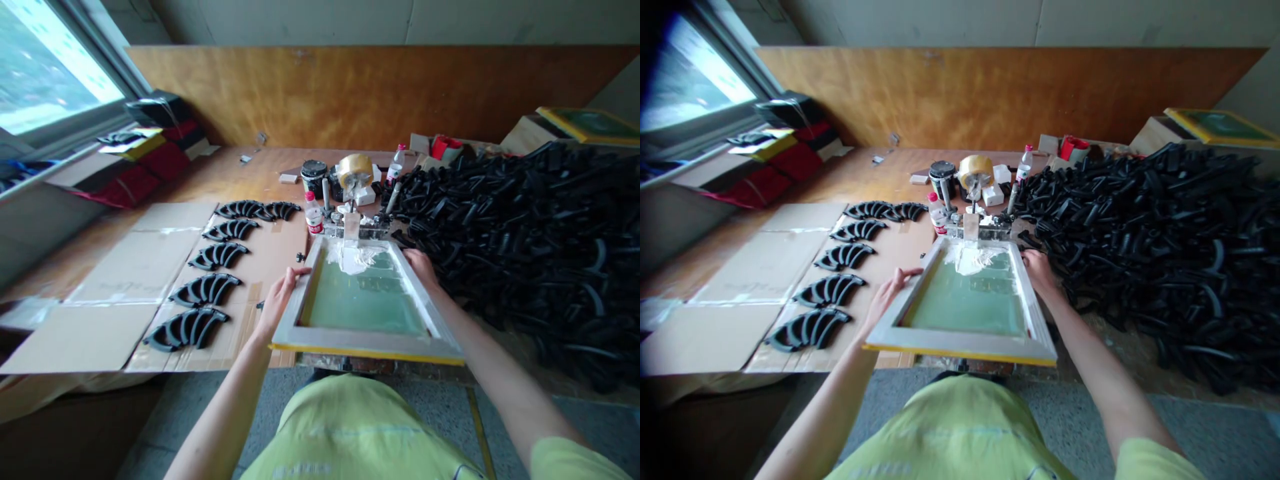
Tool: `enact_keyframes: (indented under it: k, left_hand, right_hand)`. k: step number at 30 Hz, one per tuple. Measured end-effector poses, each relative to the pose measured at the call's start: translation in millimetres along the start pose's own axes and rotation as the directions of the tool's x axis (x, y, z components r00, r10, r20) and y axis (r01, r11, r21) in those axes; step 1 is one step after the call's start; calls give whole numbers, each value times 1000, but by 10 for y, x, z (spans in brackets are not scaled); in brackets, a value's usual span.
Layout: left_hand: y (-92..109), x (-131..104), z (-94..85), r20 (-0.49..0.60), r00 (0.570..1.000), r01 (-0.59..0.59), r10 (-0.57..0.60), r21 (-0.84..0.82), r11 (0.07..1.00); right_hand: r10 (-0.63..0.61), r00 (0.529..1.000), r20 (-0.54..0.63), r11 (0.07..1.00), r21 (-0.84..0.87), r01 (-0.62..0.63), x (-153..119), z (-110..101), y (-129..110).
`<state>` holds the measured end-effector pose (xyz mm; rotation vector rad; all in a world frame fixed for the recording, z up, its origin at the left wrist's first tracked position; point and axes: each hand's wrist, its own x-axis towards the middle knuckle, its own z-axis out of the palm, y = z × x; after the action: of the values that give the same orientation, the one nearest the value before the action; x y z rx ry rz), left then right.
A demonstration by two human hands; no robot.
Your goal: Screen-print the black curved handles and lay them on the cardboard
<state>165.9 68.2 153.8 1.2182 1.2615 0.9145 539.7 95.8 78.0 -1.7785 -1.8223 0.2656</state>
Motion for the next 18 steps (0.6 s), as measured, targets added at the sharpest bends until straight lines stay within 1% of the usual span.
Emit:
enact_keyframes:
  k: [1, 2, 3, 4, 5, 6, 7, 8, 10, 12, 15, 18]
  left_hand:
    - [-153, -47, -12, 17, 999, 49, -50, 27, 998]
    - [-303, -79, -8, 28, 996, 89, -90, 35, 995]
    - [-446, -96, 9, 36, 992, 118, -119, 28, 993]
    - [-575, -100, 35, 36, 990, 139, -140, 18, 990]
    - [-687, -93, 65, 31, 988, 153, -153, 9, 988]
    - [-778, -79, 95, 22, 986, 164, -164, 5, 986]
    - [-849, -62, 121, 11, 985, 174, -174, 3, 985]
    - [-900, -45, 140, -1, 983, 185, -185, 3, 983]
    - [-961, -18, 158, -23, 978, 209, -209, -4, 978]
    - [-995, -5, 155, -32, 975, 221, -221, -1, 975]
    - [-1039, -1, 145, -32, 981, 193, -192, 35, 981]
    - [-1075, -4, 144, -25, 985, 175, -173, 55, 983]
  right_hand:
    - [19, 998, -63, 1000, -11, -20, 129, -71, -19]
    - [3, 994, -110, 999, -36, -7, 264, -113, -92]
    - [-45, 989, -139, 997, -69, 35, 397, -123, -216]
    - [-118, 982, -146, 989, -104, 104, 519, -103, -376]
    - [-198, 974, -114, 973, -141, 181, 624, -58, -556]
    - [-255, 966, -52, 954, -175, 243, 706, 3, -735]
    - [-285, 958, 29, 937, -203, 285, 761, 73, -897]
    - [-290, 950, 116, 924, -224, 309, 790, 142, -1027]
    - [-251, 928, 274, 912, -254, 321, 772, 252, -1169]
    - [-204, 911, 358, 906, -284, 315, 684, 306, -1178]
    - [-179, 913, 367, 890, -335, 309, 491, 314, -1105]
    - [-200, 911, 360, 878, -346, 330, 252, 311, -1102]
